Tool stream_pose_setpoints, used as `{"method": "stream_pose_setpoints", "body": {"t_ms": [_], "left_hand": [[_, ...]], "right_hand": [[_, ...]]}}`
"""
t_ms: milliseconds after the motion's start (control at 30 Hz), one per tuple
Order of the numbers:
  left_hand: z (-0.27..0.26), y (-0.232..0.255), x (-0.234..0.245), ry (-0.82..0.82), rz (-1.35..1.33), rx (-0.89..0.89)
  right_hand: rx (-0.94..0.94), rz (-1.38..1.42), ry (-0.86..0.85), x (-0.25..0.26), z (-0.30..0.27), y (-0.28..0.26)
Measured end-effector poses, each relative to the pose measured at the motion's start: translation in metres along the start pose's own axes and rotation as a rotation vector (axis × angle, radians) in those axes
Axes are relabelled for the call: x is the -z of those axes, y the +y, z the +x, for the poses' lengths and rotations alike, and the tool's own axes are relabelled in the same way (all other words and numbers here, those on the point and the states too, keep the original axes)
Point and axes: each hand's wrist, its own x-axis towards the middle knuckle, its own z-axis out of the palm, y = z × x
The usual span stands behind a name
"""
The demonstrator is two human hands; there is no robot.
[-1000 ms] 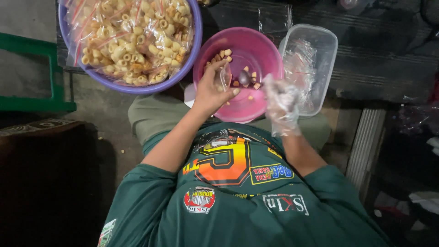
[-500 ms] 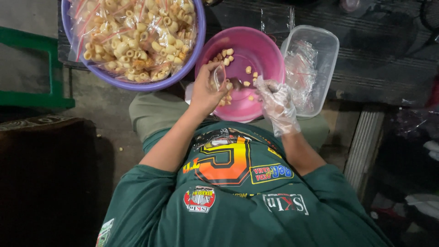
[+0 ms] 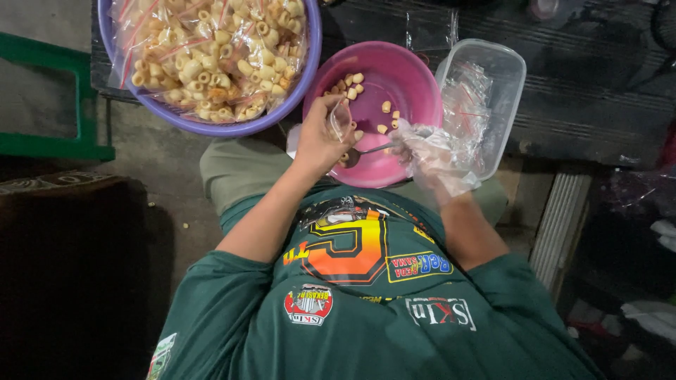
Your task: Packaging small snacks from a bowl into individual plastic bags using a spoon and hands.
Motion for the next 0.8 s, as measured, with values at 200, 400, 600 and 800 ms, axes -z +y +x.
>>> {"method": "stream_pose_setpoints", "body": {"t_ms": [200,400,600,800], "left_hand": [[-0.001,0.014,0.005,0.041,0.189,0.060],[-0.001,0.030,0.005,0.086,0.429,0.226],[-0.001,0.006,0.003,0.026,0.575,-0.005],[0.001,-0.054,-0.003,-0.054,0.858,-0.330]], "right_hand": [[-0.020,-0.010,0.058,0.002,0.007,0.003],[-0.116,0.237,-0.067,0.020,-0.008,-0.037],[-0.015,0.442,0.009,0.046,-0.025,-0.061],[0.086,0.704,0.223,0.028,-0.066,-0.096]]}}
